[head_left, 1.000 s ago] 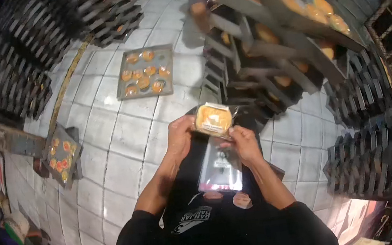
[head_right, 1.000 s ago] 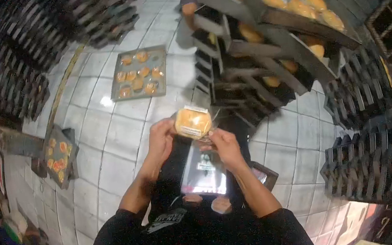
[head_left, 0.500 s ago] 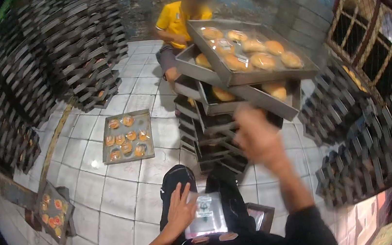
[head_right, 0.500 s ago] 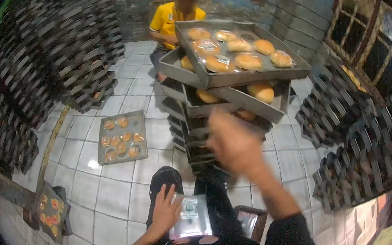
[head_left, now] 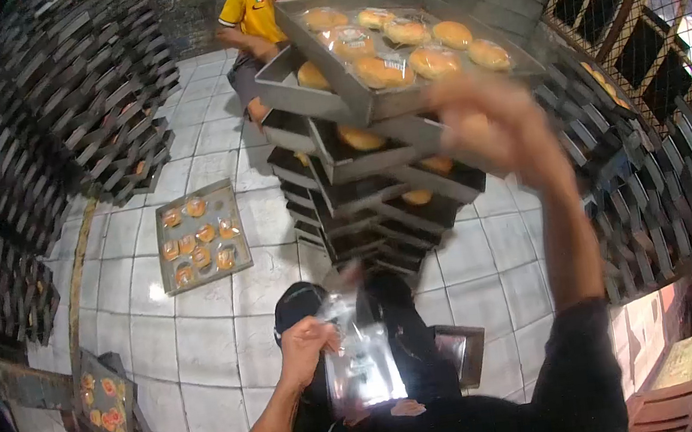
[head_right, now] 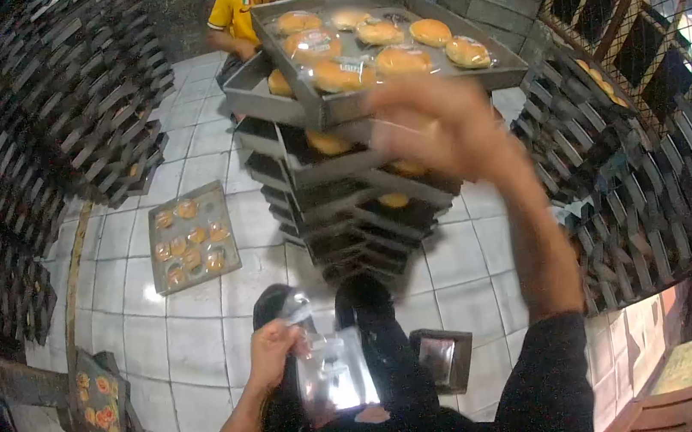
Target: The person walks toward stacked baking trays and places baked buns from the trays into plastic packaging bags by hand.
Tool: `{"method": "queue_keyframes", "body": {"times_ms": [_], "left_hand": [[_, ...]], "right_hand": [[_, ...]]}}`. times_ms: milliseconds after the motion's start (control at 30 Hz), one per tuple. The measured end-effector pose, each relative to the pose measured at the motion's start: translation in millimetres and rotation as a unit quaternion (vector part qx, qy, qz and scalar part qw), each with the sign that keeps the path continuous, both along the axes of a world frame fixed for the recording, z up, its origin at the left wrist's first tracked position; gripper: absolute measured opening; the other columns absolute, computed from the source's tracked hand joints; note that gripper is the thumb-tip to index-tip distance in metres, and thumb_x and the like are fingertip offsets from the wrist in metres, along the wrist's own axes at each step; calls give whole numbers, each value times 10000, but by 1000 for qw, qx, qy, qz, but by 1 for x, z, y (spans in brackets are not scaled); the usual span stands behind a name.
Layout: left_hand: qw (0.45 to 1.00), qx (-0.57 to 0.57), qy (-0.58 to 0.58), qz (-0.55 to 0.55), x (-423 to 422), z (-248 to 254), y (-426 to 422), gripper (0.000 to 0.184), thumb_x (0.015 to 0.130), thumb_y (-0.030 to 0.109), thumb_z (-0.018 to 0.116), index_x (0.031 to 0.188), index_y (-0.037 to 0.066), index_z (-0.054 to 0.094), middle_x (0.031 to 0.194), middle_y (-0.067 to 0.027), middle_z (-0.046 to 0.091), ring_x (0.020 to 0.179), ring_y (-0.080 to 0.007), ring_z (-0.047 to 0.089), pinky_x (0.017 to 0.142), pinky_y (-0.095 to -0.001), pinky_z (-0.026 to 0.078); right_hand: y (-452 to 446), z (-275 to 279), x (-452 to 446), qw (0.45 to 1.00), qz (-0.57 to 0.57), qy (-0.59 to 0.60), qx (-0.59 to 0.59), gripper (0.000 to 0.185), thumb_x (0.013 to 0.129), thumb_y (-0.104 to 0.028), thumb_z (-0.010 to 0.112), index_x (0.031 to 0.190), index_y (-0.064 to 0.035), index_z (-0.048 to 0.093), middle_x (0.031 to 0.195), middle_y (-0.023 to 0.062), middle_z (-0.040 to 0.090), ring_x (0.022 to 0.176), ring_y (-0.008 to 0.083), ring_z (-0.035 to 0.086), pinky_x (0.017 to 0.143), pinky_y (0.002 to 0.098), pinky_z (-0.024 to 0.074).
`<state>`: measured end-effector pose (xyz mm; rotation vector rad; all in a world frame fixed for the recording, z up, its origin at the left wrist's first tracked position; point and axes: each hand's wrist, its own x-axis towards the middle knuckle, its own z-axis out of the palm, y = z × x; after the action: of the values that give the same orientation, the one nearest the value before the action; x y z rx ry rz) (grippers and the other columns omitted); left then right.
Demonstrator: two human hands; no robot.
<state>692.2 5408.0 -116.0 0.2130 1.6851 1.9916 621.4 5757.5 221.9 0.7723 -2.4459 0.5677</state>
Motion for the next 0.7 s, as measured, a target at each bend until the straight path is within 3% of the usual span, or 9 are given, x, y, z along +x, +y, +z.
{"method": "queue_keyframes", "body": {"times_ms": [67, 133, 200, 267, 367, 500, 567, 600, 700], "left_hand": [[997, 31, -29, 59, -12, 11, 10, 276, 1073, 182, 522, 1015, -38, 677, 920, -143, 741, 836, -210, 728, 745, -340, 590], [987, 30, -83, 133, -16, 8, 16, 282, 1068, 161, 511, 979, -56, 669, 936, -164, 742, 822, -212, 726, 746, -336, 585], [992, 7, -47, 117, -14, -18, 13, 227, 1031, 114, 540, 1010, -63, 680, 938, -173, 742, 819, -210, 723, 766, -327, 578], [991, 33, -45, 122, -17, -11, 14, 210, 1018, 104, 557, 1026, -64, 684, 931, -164, 743, 822, -200, 719, 769, -322, 573], [985, 11, -119, 129, -25, -4, 15, 195, 1003, 120, 604, 1014, -53, 695, 903, -127, 744, 804, -165, 700, 762, -304, 559], [995, 9, -51, 80, -26, -9, 8, 259, 1009, 185, 619, 1021, -61, 698, 885, -123, 740, 816, -149, 693, 754, -297, 556], [998, -8, 18, 53, -34, -14, 10, 287, 1009, 209, 578, 1084, -53, 668, 908, -165, 741, 778, -213, 721, 698, -356, 595], [996, 1, -33, 81, -35, -2, 16, 298, 1033, 199, 521, 1112, -61, 642, 948, -198, 733, 780, -246, 728, 711, -376, 611], [993, 30, -55, 99, -31, -2, 20, 337, 1073, 216, 476, 1228, -57, 601, 989, -178, 730, 852, -216, 720, 732, -322, 578]], "right_hand": [[50, 49, -87, 992, -97, -2, -82, 383, 1015, -343, 630, 1170, 2, 691, 1019, 97, 730, 946, 152, 667, 852, 318, 537], [106, 65, -171, 975, -141, -31, -167, 426, 1053, -391, 577, 1078, 12, 711, 950, 91, 709, 907, 126, 647, 809, 294, 528], [166, 81, -231, 942, -298, -155, -4, 553, 1023, -528, 562, 1069, -6, 737, 889, 94, 704, 863, 173, 655, 812, 337, 534], [231, 69, -287, 878, -402, -240, 105, 751, 957, -677, 545, 1115, 31, 743, 933, 178, 735, 892, 290, 696, 828, 412, 539], [315, 0, -339, 906, -369, -132, 157, 907, 901, -760, 537, 1138, 95, 721, 1047, 277, 730, 966, 400, 707, 847, 466, 534], [269, -2, -306, 853, -459, -247, 23, 837, 883, -655, 656, 1147, 138, 696, 1124, 283, 715, 1042, 363, 698, 859, 439, 531], [258, 8, -296, 889, -392, -236, -15, 685, 852, -551, 755, 1128, 75, 721, 1050, 214, 727, 970, 299, 693, 822, 403, 531], [247, 8, -290, 897, -369, -236, -55, 603, 833, -436, 818, 1206, 13, 665, 1043, 146, 701, 878, 272, 672, 767, 389, 531], [211, -5, -274, 899, -320, -242, -176, 640, 840, -353, 832, 1316, -25, 558, 1130, 129, 671, 899, 263, 659, 761, 411, 536]]}}
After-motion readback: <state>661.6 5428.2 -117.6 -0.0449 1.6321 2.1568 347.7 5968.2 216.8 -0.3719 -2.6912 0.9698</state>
